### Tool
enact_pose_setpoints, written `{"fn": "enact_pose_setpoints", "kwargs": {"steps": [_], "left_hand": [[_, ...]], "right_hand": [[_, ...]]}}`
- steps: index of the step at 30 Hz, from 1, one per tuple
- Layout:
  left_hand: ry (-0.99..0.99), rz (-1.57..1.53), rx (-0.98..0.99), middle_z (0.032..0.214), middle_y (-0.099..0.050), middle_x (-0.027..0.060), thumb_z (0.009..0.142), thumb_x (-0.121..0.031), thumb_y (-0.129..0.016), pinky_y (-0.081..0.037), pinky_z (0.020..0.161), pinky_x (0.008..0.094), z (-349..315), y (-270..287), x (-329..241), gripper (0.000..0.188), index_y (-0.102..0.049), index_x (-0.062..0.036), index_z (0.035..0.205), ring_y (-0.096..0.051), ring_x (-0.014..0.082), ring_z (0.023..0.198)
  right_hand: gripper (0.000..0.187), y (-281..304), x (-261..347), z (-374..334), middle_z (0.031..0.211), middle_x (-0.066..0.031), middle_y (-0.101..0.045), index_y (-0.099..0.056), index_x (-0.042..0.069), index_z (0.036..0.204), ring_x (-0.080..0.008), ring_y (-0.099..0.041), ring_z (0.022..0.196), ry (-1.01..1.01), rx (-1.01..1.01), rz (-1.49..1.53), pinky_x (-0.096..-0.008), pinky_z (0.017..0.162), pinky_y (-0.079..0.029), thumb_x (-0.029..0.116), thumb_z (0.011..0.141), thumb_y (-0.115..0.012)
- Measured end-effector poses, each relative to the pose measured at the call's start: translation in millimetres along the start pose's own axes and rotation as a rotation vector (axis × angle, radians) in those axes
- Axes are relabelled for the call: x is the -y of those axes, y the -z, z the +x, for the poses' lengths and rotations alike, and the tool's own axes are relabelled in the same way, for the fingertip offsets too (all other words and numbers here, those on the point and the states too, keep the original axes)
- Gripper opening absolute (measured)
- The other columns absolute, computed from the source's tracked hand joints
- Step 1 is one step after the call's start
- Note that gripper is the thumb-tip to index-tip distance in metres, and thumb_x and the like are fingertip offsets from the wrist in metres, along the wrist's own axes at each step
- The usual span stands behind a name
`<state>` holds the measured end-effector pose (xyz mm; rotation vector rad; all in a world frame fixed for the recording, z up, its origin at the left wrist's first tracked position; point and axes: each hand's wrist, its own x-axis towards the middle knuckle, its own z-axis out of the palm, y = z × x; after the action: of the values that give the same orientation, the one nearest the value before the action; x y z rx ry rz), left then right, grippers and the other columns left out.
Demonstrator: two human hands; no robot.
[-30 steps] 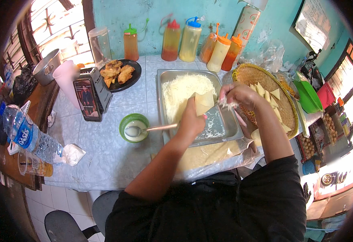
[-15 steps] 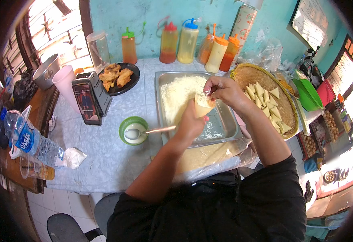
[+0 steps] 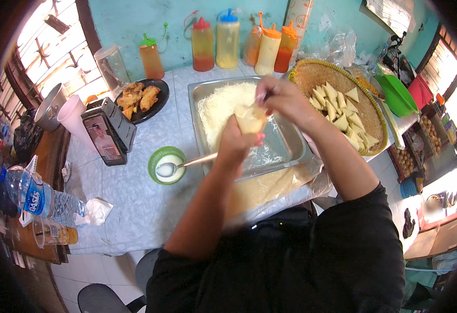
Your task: The person folds square pastry sheets into triangular samosas, fills them with shredded cheese, seals the edges with a liquid applied by a spoon, and places the finished pieces into a woven basket. The process repeats continuously with multiple units.
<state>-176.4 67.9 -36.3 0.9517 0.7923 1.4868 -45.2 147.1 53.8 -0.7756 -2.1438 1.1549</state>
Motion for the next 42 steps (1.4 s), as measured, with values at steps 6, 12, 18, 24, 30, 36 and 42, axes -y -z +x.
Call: {"fn": "enact_pose_setpoints", "kwargs": {"steps": [6,12,18,24,30,36,42], "left_hand": [[-0.148,-0.183,-0.154,0.103,-0.059,0.0096,0.087,-0.009,-0.055,-0.048,0.069,0.0296,-4,-10,-18,0.03,-0.044,-0.0021,0.115,-0.057,0.0149,0.078],[-0.265,-0.228,-0.246,0.106,-0.057,0.0107,0.088,-0.007,-0.054,-0.049,0.072,0.0299,-5,-9,-22,0.034,-0.041,-0.0025,0.119,-0.058,0.0153,0.079],[-0.27,-0.14,-0.193,0.115,-0.053,0.0134,0.085,0.0,-0.052,-0.05,0.078,0.0311,-5,-9,-22,0.046,-0.035,-0.0027,0.128,-0.059,0.0187,0.088],[-0.24,-0.145,-0.227,0.116,-0.053,0.0128,0.081,0.004,-0.053,-0.049,0.08,0.0312,-4,-4,-19,0.051,-0.035,-0.0041,0.128,-0.059,0.0187,0.091],[-0.259,-0.132,-0.178,0.114,-0.055,0.0116,0.081,0.005,-0.053,-0.049,0.079,0.0305,-2,-4,-17,0.051,-0.036,-0.0048,0.128,-0.059,0.0185,0.091],[-0.221,-0.12,-0.178,0.105,-0.057,0.0092,0.076,0.006,-0.056,-0.049,0.075,0.0284,-2,-3,-14,0.047,-0.041,-0.0021,0.12,-0.057,0.0154,0.085],[-0.18,0.035,-0.155,0.109,-0.055,0.0094,0.073,0.007,-0.056,-0.047,0.077,0.0285,0,-6,-12,0.052,-0.041,-0.0017,0.122,-0.056,0.0155,0.09]], "right_hand": [[0.013,25,-50,-15,0.072,-0.0058,-0.058,-0.06,0.006,0.082,-0.0162,-0.057,0.069,-0.34,-0.012,-0.124,-0.0277,0.064,-0.046,0.016,0.075,-0.056],[0.024,-37,-97,-30,0.09,-0.0243,-0.062,-0.068,0.003,0.084,-0.0373,-0.061,0.08,0.003,0.339,-0.694,-0.0435,0.076,-0.048,0.02,0.073,-0.056],[0.023,-44,-114,16,0.086,-0.0228,-0.064,-0.069,0.002,0.084,-0.0358,-0.063,0.081,-0.005,0.167,-0.828,-0.0395,0.07,-0.051,0.015,0.072,-0.055],[0.025,-48,-77,13,0.097,-0.0206,-0.063,-0.069,0.003,0.09,-0.0297,-0.064,0.085,-0.444,0.519,-0.397,-0.0372,0.071,-0.051,0.007,0.072,-0.053],[0.029,-78,-124,-16,0.1,-0.0168,-0.063,-0.068,0.011,0.097,-0.0303,-0.061,0.093,-0.028,0.558,-0.129,-0.0379,0.078,-0.048,0.01,0.073,-0.053],[0.035,-30,-48,-20,0.111,-0.016,-0.057,-0.066,0.012,0.103,-0.0323,-0.056,0.102,-0.388,0.863,-0.755,-0.0368,0.082,-0.044,0.01,0.069,-0.058],[0.026,-20,-82,-41,0.1,-0.0154,-0.064,-0.066,0.013,0.099,-0.0338,-0.061,0.091,-0.267,0.512,-0.868,-0.0424,0.079,-0.048,0.024,0.078,-0.057]]}}
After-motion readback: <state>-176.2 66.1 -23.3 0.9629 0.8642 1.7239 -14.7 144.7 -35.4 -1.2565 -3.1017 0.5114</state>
